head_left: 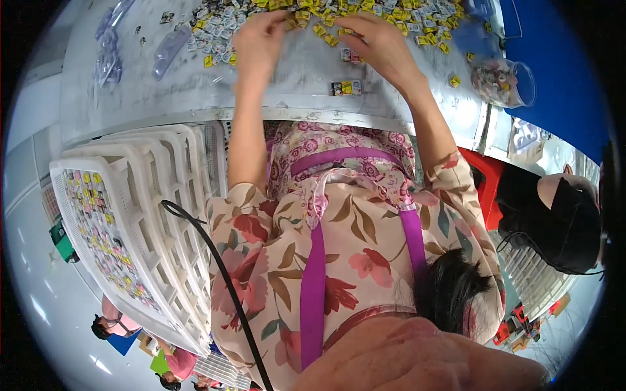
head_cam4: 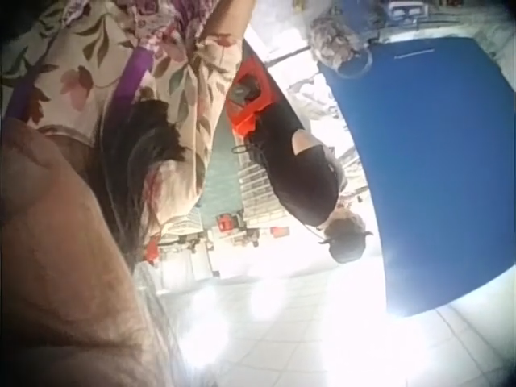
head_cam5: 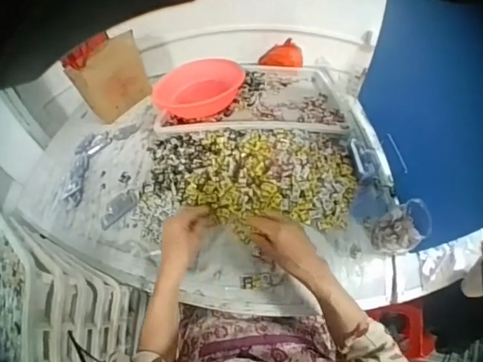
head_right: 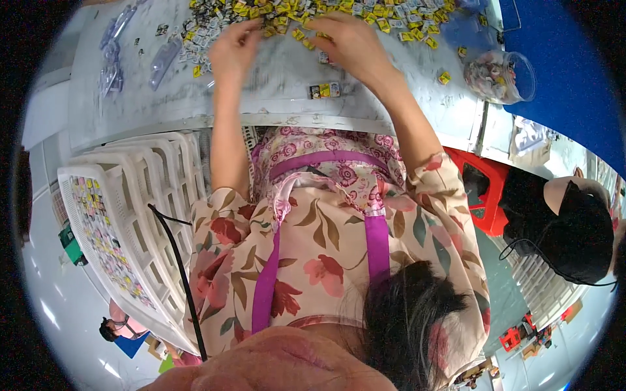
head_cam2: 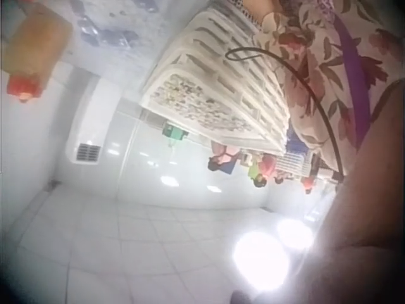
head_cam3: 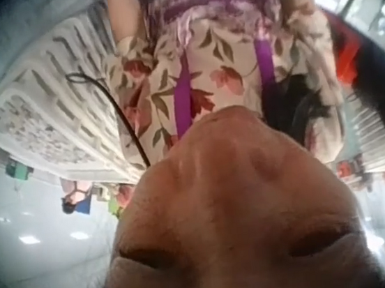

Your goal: Assembling small toy components by placing them onto templates and then transferring the completed sets into a storage tray.

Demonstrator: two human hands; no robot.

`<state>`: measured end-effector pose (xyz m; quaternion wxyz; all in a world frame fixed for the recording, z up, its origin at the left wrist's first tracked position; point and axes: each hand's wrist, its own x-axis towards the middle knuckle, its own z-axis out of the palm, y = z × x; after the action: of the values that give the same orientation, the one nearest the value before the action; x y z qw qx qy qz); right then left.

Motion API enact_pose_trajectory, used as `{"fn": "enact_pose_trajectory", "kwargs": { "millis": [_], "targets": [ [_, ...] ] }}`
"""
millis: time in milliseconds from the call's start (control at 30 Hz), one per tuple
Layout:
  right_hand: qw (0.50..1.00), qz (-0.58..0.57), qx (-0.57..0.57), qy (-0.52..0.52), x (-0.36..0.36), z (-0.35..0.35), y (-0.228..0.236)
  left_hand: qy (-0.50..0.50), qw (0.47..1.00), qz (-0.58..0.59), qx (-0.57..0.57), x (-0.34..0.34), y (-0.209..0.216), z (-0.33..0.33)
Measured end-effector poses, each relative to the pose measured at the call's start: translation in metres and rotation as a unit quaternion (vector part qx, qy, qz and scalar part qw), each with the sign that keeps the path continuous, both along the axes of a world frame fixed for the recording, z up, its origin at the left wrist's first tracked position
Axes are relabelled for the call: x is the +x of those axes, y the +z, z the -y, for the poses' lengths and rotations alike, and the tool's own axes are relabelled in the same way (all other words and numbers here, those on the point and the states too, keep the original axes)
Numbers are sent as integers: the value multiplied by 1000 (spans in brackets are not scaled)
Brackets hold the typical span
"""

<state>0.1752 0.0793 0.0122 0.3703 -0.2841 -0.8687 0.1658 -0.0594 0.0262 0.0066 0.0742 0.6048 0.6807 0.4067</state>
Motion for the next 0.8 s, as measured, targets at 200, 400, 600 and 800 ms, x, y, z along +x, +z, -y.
{"fn": "enact_pose_trajectory", "kwargs": {
  "millis": [200, 400, 600, 800],
  "targets": [
    [990, 134, -40, 30, -99, -38, 1, 59, 991, -120, -26, -74, -39, -41],
    [984, 172, 31, -18, -120, -47, -23, 44, 985, -166, -32, -71, -46, -46],
    [991, 69, -103, 45, -77, -46, 29, 56, 996, -34, -62, -29, 8, -2],
    [944, 87, -318, -29, 36, -27, 33, -137, 983, 30, -115, 22, 5, 30]
  ]
}}
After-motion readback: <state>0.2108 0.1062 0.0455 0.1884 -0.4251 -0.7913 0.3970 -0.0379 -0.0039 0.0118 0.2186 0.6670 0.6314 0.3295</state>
